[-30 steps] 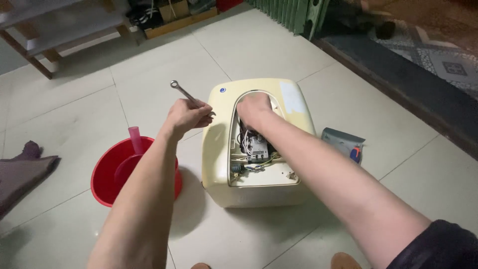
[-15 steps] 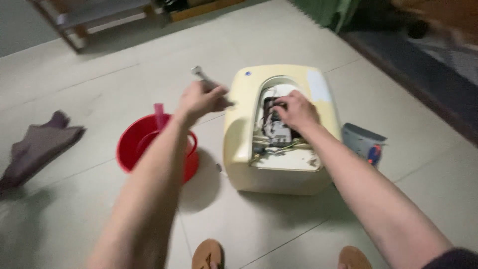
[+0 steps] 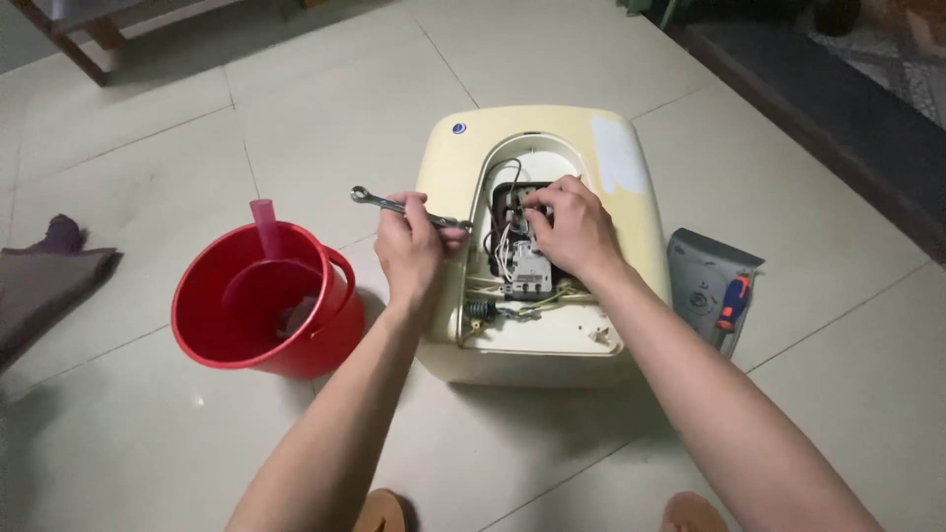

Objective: The person uses a wrench to tighten or loosen components inside the open top of a small beige appliance. They manipulate internal wires and parts with both hands while the appliance remains on the floor.

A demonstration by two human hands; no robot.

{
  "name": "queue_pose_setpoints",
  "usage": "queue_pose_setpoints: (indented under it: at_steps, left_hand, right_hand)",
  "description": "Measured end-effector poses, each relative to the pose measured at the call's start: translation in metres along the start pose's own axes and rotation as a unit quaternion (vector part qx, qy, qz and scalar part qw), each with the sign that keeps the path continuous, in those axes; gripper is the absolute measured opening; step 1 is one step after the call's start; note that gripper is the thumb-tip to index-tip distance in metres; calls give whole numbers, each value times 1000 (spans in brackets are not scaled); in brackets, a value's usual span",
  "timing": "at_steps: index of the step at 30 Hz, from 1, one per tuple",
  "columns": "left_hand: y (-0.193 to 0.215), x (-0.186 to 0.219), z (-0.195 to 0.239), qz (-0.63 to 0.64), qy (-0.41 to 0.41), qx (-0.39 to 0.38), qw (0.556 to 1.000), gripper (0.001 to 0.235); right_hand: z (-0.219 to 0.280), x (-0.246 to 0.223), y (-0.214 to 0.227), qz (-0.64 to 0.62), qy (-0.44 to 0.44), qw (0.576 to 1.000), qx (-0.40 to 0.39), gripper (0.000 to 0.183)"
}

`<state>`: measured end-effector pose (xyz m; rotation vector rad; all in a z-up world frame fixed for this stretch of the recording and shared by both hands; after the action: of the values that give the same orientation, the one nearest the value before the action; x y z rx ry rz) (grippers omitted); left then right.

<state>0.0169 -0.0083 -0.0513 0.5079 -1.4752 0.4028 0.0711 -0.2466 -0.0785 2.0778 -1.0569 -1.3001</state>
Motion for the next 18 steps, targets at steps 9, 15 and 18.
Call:
queue_pose_setpoints:
  at_steps: [9,15,18]
  left_hand:
    - [-15,11,3,-75,-77,-69,992,31]
    - [-21,8,-2,-66,-73,-86,991,31]
    - [-23,4,-3,-72,-68,-89,991,30]
  right_hand:
    - [-13,38,4,-30,53,997,42,20]
    - [-7,3,25,-85,56,994,40,18]
    - [-7,-24,32,-25,57,998,-21,24]
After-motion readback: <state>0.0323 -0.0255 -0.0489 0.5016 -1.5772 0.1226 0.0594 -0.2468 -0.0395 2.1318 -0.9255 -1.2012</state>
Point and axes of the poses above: each hand's wrist, its own z-axis away from the middle knuckle, its own y-axis out of the back of the hand, x = y × z, the point moved 10 cm from there along -z, towards the middle knuckle, and after that the axes turned 13 degrees about x, right-handed, at the moved point
